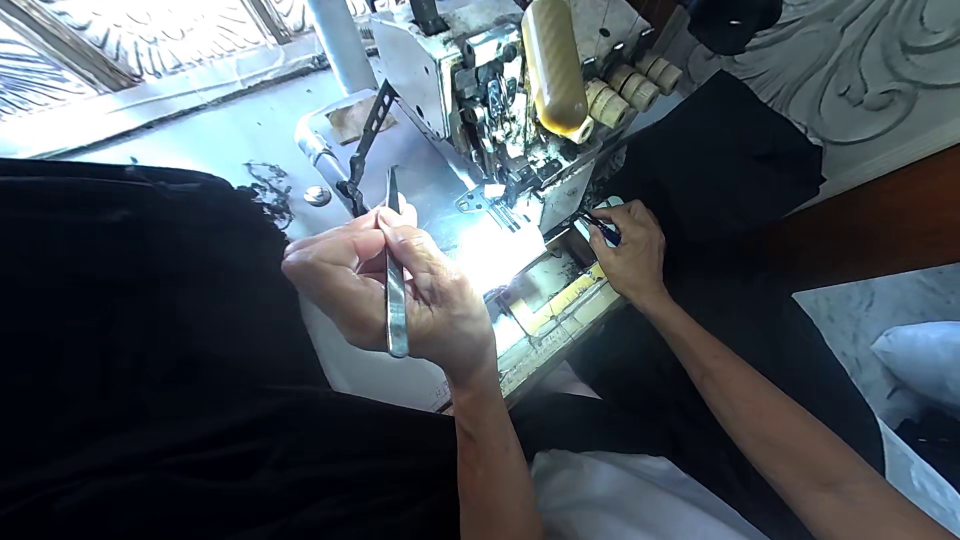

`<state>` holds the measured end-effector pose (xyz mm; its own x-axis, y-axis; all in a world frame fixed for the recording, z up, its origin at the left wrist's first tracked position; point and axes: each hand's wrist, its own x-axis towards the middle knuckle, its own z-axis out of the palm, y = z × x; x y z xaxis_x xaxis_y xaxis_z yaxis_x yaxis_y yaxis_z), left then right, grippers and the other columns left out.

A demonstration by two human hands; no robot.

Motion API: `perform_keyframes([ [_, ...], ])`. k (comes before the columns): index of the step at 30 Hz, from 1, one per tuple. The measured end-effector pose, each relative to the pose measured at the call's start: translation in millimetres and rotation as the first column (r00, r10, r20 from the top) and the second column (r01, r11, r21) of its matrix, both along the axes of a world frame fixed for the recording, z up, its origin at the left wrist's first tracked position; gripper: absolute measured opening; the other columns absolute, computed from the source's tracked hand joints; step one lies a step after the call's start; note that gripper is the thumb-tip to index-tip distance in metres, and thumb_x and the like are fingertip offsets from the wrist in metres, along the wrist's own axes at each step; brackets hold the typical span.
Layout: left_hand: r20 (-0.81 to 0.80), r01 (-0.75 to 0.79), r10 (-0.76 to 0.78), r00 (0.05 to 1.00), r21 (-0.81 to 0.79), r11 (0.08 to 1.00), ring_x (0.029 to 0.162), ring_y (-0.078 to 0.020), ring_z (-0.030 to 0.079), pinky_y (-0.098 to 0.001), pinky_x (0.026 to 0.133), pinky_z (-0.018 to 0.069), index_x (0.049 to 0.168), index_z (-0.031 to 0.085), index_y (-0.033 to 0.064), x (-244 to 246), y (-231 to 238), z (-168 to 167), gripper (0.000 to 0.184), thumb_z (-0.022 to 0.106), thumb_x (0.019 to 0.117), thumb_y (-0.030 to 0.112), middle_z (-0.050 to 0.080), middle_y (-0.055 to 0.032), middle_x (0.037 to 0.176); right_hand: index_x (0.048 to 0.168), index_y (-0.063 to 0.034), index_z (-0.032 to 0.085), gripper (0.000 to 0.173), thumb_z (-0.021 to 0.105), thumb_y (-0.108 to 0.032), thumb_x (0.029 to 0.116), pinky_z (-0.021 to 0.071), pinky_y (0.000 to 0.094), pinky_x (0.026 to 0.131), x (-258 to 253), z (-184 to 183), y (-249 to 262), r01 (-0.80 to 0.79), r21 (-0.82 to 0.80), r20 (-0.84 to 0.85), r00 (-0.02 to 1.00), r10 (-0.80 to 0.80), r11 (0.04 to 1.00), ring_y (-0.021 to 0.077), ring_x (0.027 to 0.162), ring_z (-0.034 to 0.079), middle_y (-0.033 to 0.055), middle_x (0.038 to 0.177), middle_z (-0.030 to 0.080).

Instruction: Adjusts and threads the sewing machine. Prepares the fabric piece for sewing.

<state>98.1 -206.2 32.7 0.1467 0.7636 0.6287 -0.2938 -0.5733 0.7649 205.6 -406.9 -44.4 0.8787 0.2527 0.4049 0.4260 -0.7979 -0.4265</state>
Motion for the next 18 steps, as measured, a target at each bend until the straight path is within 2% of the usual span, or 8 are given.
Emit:
perform_keyframes([
  [4,-0.022,-0.077,0.077,0.997,0.002,0.997,0.096,-0.0095,0.065,-0.0290,0.087,0.0596,0.092,0.051,0.0033,0.7,0.5,-2.4,0.011,0.053,0.1031,0.002,0.053,-0.0032,0.096,0.113,-0.0043,0.076,0.028,0.067,-0.023,0.0948,0.0521,0.0500,0.084,0.3,-0.5,0.3,0.002,0.001,0.003,1.000,-0.002,1.000,0.0358,0.097,0.065,0.0199,0.105,0.068],
  [9,0.004,-0.100,0.100,0.995,0.025,0.995,0.099,-0.0099,0.064,-0.0277,0.089,0.0578,0.091,0.050,0.0027,0.4,1.6,-3.6,0.011,0.053,0.1023,0.001,0.053,-0.0038,0.096,0.113,-0.0046,0.076,0.028,0.067,-0.023,0.0950,0.0522,0.0488,0.084,-0.1,-0.5,-0.1,-0.003,0.007,0.001,1.000,0.003,1.000,0.0350,0.097,0.065,0.0192,0.104,0.068],
  [12,-0.003,-0.076,0.076,0.997,-0.001,0.997,0.098,-0.0105,0.065,-0.0301,0.090,0.0594,0.092,0.050,0.0037,-0.2,0.8,-4.5,0.012,0.055,0.1024,0.001,0.054,-0.0034,0.097,0.112,-0.0044,0.076,0.027,0.066,-0.023,0.0950,0.0520,0.0491,0.084,0.3,-0.8,0.1,-0.011,0.009,0.011,1.000,0.011,1.000,0.0352,0.096,0.065,0.0197,0.104,0.068],
  [14,-0.004,-0.020,0.020,1.000,-0.016,1.000,0.096,-0.0102,0.067,-0.0301,0.087,0.0613,0.093,0.051,0.0051,-0.8,0.5,-3.9,0.010,0.056,0.1008,0.001,0.055,-0.0027,0.097,0.112,-0.0043,0.076,0.027,0.066,-0.023,0.0951,0.0519,0.0492,0.085,0.2,-0.6,0.3,-0.006,0.010,0.009,1.000,0.006,1.000,0.0355,0.097,0.065,0.0196,0.104,0.068],
  [16,0.020,0.033,-0.034,0.999,0.014,0.999,0.096,-0.0107,0.066,-0.0295,0.085,0.0604,0.094,0.052,0.0040,-0.6,0.6,-2.8,0.008,0.056,0.0992,0.000,0.055,-0.0037,0.098,0.112,-0.0039,0.076,0.027,0.066,-0.022,0.0950,0.0519,0.0498,0.084,0.3,-0.7,0.1,-0.009,0.013,0.007,1.000,0.009,1.000,0.0362,0.096,0.065,0.0201,0.103,0.068],
  [18,0.026,0.020,-0.021,0.999,0.053,0.998,0.100,-0.0104,0.065,-0.0275,0.085,0.0598,0.096,0.053,0.0036,-0.8,2.6,-2.8,0.006,0.055,0.1010,0.002,0.055,-0.0039,0.102,0.112,-0.0037,0.076,0.028,0.065,-0.023,0.0953,0.0525,0.0510,0.083,0.4,-1.0,-0.4,-0.013,0.013,0.002,1.000,0.013,1.000,0.0370,0.096,0.066,0.0209,0.104,0.068],
])
